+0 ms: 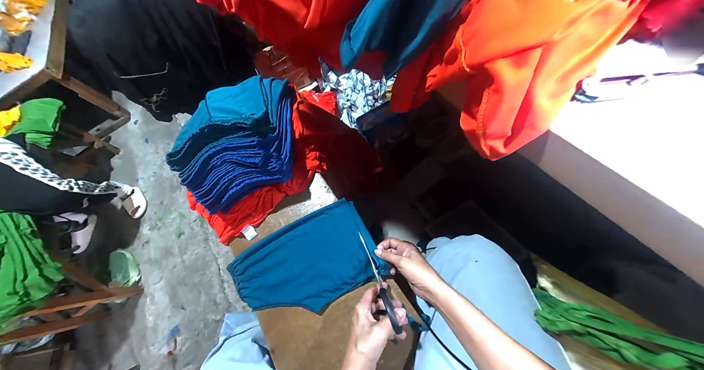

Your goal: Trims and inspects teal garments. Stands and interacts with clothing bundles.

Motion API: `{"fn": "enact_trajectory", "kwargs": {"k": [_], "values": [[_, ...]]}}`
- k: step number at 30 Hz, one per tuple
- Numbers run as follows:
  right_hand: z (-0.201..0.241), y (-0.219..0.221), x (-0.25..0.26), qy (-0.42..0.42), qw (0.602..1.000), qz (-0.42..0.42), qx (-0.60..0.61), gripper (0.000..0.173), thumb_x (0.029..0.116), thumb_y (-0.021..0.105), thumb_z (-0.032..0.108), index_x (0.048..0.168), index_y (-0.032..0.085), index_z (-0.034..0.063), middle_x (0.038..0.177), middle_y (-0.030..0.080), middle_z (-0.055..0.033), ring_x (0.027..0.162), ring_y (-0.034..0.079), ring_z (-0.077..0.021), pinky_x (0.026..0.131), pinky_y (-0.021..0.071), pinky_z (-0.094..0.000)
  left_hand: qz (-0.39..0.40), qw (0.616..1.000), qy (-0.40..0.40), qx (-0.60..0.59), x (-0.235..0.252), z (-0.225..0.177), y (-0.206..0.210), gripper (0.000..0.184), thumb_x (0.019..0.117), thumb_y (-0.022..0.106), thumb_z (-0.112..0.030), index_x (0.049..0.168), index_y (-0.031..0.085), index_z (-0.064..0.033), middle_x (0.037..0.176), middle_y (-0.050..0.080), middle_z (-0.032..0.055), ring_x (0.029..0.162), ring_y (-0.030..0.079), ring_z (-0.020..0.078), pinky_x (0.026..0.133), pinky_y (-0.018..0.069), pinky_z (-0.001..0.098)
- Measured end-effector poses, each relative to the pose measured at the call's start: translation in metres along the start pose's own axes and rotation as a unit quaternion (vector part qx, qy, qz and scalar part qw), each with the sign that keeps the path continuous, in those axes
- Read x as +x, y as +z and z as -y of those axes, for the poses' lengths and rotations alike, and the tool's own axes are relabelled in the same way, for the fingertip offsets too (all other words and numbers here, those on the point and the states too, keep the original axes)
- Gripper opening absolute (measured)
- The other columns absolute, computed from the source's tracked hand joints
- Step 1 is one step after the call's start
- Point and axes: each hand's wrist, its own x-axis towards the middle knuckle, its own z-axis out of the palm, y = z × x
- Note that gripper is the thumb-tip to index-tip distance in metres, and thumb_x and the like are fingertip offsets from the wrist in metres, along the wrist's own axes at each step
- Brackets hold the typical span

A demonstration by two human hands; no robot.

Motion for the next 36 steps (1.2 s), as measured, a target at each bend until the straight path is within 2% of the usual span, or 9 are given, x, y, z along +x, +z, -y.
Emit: {"fn": "enact_trajectory", "kwargs": {"k": [2, 4, 10, 16, 23, 27, 30, 36], "values": [[0.0, 0.0, 0.0, -0.001, 1.0, 0.002, 0.003, 0.006, 0.1009, 0.06, 0.004, 0.096, 0.062, 0.002, 0.075, 0.06, -0.0012, 0.062, 0.054, -0.0061, 0.057, 0.0442, -0.02, 0.001, 1.0, -0.007, -0.007, 0.004, -0.006, -0.002, 0.057, 0.0929, 0.062, -0.008, 0.144, 0.042, 0.0046, 0.117, 0.066, 0.0161, 0.096, 0.071, 0.0245, 0.079, 0.0616, 0.0387], [-0.001, 0.0, 0.0, -0.001, 1.0, 0.003, 0.005, 0.006, 0.1009, 0.06, 0.004, 0.095, 0.061, 0.0027, 0.073, 0.06, -0.0006, 0.06, 0.054, -0.0055, 0.056, 0.0434, -0.0191, -0.006, 1.0, -0.011, -0.006, 0.006, -0.01, -0.002, 0.053, 0.0949, 0.06, -0.005, 0.144, 0.042, 0.005, 0.116, 0.066, 0.016, 0.094, 0.071, 0.024, 0.078, 0.0618, 0.0379], [0.001, 0.0, -0.002, 0.002, 1.0, 0.002, 0.0, 0.005, 0.1017, 0.059, 0.004, 0.098, 0.061, 0.0017, 0.076, 0.06, -0.001, 0.061, 0.053, -0.0054, 0.057, 0.044, -0.0197, -0.026, 1.0, 0.0, 0.001, 0.008, -0.008, 0.003, 0.053, 0.0947, 0.063, -0.001, 0.144, 0.043, 0.0063, 0.105, 0.069, 0.0145, 0.082, 0.073, 0.0214, 0.068, 0.0625, 0.0342], [0.001, -0.002, -0.002, 0.0, 1.0, 0.002, -0.002, 0.004, 0.1015, 0.059, 0.003, 0.099, 0.061, 0.0013, 0.077, 0.06, -0.0021, 0.064, 0.056, -0.0072, 0.059, 0.0465, -0.0213, -0.027, 1.0, -0.011, -0.008, 0.018, -0.021, -0.004, 0.05, 0.0973, 0.06, -0.005, 0.143, 0.044, 0.0063, 0.114, 0.067, 0.0187, 0.091, 0.072, 0.025, 0.076, 0.062, 0.0382], [0.0, -0.002, -0.001, -0.003, 1.0, -0.003, 0.01, 0.006, 0.1017, 0.058, 0.003, 0.097, 0.061, 0.0018, 0.074, 0.061, -0.0015, 0.062, 0.056, -0.0065, 0.058, 0.0462, -0.0199, -0.035, 0.999, 0.001, -0.018, 0.025, -0.02, -0.001, 0.047, 0.0957, 0.062, 0.0, 0.14, 0.046, 0.0063, 0.104, 0.069, 0.0166, 0.082, 0.073, 0.0234, 0.068, 0.0628, 0.0355], [-0.002, -0.005, 0.001, -0.006, 1.0, -0.001, 0.006, 0.005, 0.1015, 0.059, 0.004, 0.097, 0.061, 0.0021, 0.076, 0.061, -0.0019, 0.063, 0.056, -0.0072, 0.059, 0.0464, -0.0211, -0.039, 0.998, 0.002, -0.043, 0.029, -0.028, -0.002, 0.046, 0.0983, 0.057, -0.006, 0.141, 0.044, 0.0067, 0.112, 0.067, 0.0198, 0.09, 0.072, 0.0266, 0.074, 0.0624, 0.0393], [-0.003, -0.005, 0.001, -0.009, 1.0, 0.0, 0.01, 0.005, 0.1014, 0.06, 0.005, 0.097, 0.061, 0.0026, 0.075, 0.061, -0.0019, 0.063, 0.057, -0.0073, 0.059, 0.0464, -0.0212, -0.036, 0.998, 0.007, -0.042, 0.033, -0.031, -0.004, 0.047, 0.0981, 0.056, -0.006, 0.141, 0.044, 0.0071, 0.113, 0.067, 0.0205, 0.09, 0.072, 0.027, 0.076, 0.0625, 0.0402], [-0.002, -0.006, 0.0, -0.02, 1.0, 0.003, 0.004, 0.003, 0.101, 0.06, 0.005, 0.099, 0.061, 0.0025, 0.075, 0.061, -0.0012, 0.064, 0.057, -0.0068, 0.06, 0.0463, -0.021, -0.044, 0.999, 0.014, -0.002, 0.038, -0.033, -0.005, 0.046, 0.0958, 0.062, -0.002, 0.138, 0.048, 0.007, 0.107, 0.068, 0.0187, 0.086, 0.073, 0.0254, 0.072, 0.0634, 0.038]]}}
